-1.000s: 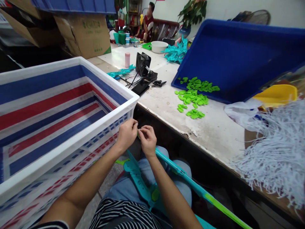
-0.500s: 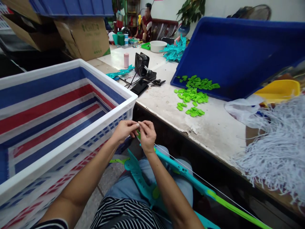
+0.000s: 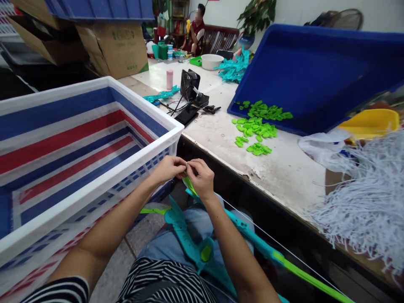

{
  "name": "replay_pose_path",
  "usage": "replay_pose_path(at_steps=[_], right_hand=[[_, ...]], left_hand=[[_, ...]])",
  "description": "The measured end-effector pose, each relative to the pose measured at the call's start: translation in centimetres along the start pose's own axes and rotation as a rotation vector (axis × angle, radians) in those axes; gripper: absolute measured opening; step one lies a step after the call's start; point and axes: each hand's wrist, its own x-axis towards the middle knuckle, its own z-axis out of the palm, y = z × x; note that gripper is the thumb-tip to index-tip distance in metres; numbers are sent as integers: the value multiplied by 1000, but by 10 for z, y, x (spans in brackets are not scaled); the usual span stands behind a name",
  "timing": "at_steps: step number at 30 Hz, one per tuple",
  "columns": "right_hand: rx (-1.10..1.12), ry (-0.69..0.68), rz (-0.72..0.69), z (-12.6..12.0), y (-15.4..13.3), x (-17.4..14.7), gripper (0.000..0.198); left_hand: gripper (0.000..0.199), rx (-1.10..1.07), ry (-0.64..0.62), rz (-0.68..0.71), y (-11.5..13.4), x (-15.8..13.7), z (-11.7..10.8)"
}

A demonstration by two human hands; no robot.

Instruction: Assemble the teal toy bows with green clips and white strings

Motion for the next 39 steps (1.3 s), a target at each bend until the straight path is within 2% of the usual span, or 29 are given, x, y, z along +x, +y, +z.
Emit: replay_pose_path(at_steps=[5, 9, 12, 15, 19, 21, 23, 26, 28, 30, 33, 36, 39], right_hand=[[-33, -124, 39, -9, -1, 2, 19], [-58, -194, 31, -13, 10, -1, 20], [-181, -216, 87, -10, 23, -4, 18], [-221, -157, 164, -8, 32, -6, 17], [-89, -114, 155, -24, 28, -25, 18], [-99, -48, 171, -38, 20, -47, 16], [-93, -39, 164, -51, 9, -75, 12], [-6, -245, 69, -52, -10, -115, 13], [44, -406, -18, -37, -20, -131, 17], [60, -525, -80, -12, -25, -136, 20], [49, -666, -130, 28, -24, -129, 25], [-49, -792, -124, 56, -23, -119, 41], [-192, -909, -57, 67, -23, -116, 51]], left_hand=[[10, 220, 55, 65, -7, 1, 2], [10, 477, 159, 233, -18, 1, 4], [14, 597, 146, 307, -26, 2, 6], [14, 538, 103, 287, -33, 5, 9], [19, 170, 136, 128, -44, -3, 1], [25, 81, 241, 94, -56, -20, -12], [21, 80, 353, 77, -76, -49, -26], [14, 149, 477, -50, -119, -108, -39], [13, 248, 502, -165, -149, -150, -36], [14, 372, 464, -217, -171, -185, -28], [16, 550, 313, -121, -182, -215, -17], [12, 687, 86, -47, -177, -220, -13], [7, 807, -82, -27, -169, -214, -13]])
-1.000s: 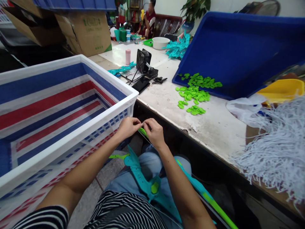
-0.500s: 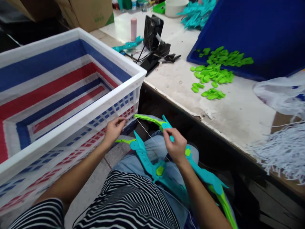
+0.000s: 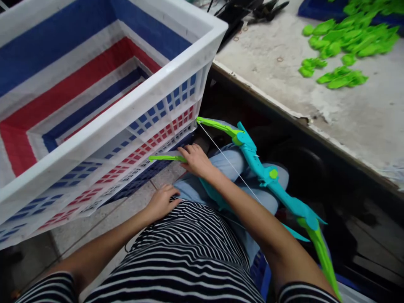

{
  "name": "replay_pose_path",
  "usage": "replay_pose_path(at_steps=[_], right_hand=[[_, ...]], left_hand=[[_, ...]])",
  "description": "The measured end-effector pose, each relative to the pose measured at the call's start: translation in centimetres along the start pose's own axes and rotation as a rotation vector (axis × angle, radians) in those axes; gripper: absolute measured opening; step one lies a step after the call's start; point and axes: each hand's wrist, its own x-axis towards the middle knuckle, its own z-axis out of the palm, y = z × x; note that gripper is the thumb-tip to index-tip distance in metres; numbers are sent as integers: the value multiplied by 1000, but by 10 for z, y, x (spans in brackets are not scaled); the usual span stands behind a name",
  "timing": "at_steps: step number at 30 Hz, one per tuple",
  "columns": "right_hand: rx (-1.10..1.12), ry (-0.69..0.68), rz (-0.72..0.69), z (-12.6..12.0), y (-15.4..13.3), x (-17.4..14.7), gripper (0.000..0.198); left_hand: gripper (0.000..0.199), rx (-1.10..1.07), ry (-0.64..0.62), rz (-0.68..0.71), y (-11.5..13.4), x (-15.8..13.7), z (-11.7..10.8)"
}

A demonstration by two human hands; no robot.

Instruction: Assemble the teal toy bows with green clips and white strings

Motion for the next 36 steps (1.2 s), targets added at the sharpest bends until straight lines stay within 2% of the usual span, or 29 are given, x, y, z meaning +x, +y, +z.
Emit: replay_pose_path(at_steps=[4, 8, 10, 12, 14, 17, 19, 24, 27, 29, 32, 36], right_hand=[[-39, -30, 102, -2, 4, -1, 46], [-80, 18, 96, -16, 3, -11, 42], [-119, -15, 63, -24, -5, -27, 29], [-127, -95, -7, -29, -20, -52, 18], [-127, -220, -66, -28, -36, -83, 15], [-172, -415, 5, -16, -55, -119, 15], [-193, -477, 81, -8, -61, -129, 19], [-116, -427, 233, -6, -57, -127, 20], [-55, -389, 276, -8, -56, -130, 21], [-48, -372, 232, -7, -57, -134, 22], [-58, -329, 173, -2, -59, -135, 22], [-83, -155, 136, 0, -54, -123, 23]], left_hand=[[12, 32, -94, 68, 7, 8, 0], [11, 59, -223, 77, 12, 12, 4], [16, 147, -235, 114, 13, 12, 3], [22, 243, -244, 126, 14, 12, 2], [22, 294, -253, 121, 14, 11, 1], [18, 280, -229, 111, 14, 9, 2], [19, 238, -185, 94, 12, 7, 3], [13, -33, 73, 47, 4, -6, 3], [11, -113, 146, -32, -3, -12, 4], [13, -91, 109, -79, -5, -13, 6], [13, 27, -13, -106, -2, -8, 7], [14, 238, -186, -41, 11, 3, 4]])
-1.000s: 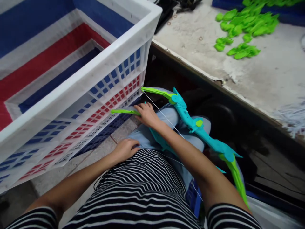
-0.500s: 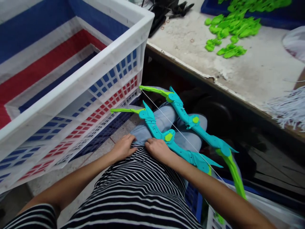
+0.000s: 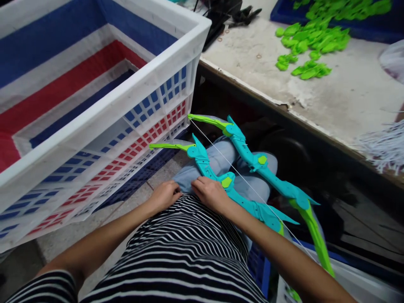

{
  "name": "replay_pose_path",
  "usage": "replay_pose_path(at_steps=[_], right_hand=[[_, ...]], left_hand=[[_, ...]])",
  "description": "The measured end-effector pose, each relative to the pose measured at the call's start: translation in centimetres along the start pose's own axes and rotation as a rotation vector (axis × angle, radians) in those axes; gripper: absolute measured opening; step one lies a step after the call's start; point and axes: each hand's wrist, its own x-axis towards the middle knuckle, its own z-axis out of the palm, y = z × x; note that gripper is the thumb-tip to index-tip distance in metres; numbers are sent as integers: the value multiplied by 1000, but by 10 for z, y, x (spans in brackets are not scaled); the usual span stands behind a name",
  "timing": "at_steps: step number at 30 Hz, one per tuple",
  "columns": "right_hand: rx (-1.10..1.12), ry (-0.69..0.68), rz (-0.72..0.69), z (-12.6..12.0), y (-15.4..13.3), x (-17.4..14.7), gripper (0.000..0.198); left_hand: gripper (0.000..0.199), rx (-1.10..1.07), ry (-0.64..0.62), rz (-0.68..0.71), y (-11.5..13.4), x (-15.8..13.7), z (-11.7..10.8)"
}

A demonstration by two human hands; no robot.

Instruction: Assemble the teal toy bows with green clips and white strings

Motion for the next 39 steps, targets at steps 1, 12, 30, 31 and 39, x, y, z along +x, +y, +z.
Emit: replay_pose_path(at_steps=[1, 12, 30, 31, 39], right_hand=[[-1, 69, -6, -1, 3, 6, 23], [87, 439, -50, -19, 45, 83, 21], [713, 153, 97, -30, 61, 107, 50], [813, 157, 107, -28, 64, 103, 50], [1353, 152, 250, -20, 81, 77, 59]], left_hand=[[14, 52, -40, 34, 2, 2, -2], [19, -878, 35, 75, 8, 4, -26], [40, -1479, -512, -51, 50, 31, -38], [38, -1397, -533, -36, 50, 29, -37], [43, -1470, -284, -34, 42, 32, -53]])
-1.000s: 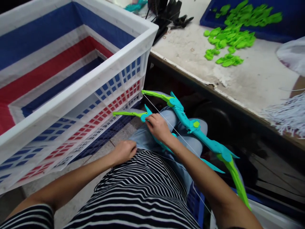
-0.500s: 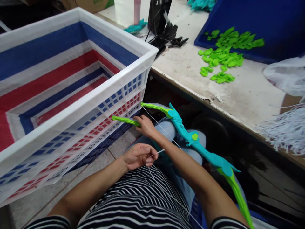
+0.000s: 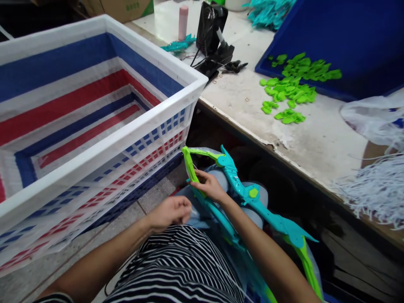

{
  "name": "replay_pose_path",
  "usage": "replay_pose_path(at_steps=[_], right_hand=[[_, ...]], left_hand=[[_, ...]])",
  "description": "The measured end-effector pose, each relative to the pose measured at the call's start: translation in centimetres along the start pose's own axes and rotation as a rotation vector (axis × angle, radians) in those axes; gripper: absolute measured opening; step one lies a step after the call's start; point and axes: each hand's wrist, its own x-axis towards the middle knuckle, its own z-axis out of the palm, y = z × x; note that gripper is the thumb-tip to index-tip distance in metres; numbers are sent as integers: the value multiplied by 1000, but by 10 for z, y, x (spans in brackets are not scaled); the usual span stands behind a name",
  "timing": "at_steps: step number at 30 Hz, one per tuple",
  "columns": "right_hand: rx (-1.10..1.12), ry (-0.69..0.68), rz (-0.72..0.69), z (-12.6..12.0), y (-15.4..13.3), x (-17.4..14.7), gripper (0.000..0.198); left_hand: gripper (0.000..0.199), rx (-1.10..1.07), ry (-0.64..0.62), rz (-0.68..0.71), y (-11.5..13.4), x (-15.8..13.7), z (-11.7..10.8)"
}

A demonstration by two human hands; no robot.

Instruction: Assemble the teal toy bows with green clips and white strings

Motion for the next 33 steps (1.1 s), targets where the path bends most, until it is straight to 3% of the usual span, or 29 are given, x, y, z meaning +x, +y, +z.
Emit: replay_pose_path(at_steps=[3, 5, 10, 22, 26, 29, 33], right_hand=[[58, 36, 27, -3, 2, -6, 59], [70, 37, 30, -3, 3, -8, 58], [73, 28, 18, 0, 1, -10, 55], [37, 29, 9, 0, 4, -9, 56], [-21, 32, -24, 1, 9, -11, 56], [-175, 50, -122, 1, 8, -14, 50], [-465, 170, -374, 1, -18, -11, 32]], left_hand=[[46, -131, 265, 287, 31, 13, -7], [43, -137, 374, 419, 49, 26, -8], [32, -30, 495, 516, 73, 51, 0], [20, 170, 535, 631, 79, 60, -3], [24, 148, 451, 627, 81, 62, -3], [39, 91, 339, 544, 85, 62, -8], [47, 61, 326, 498, 88, 59, -15]])
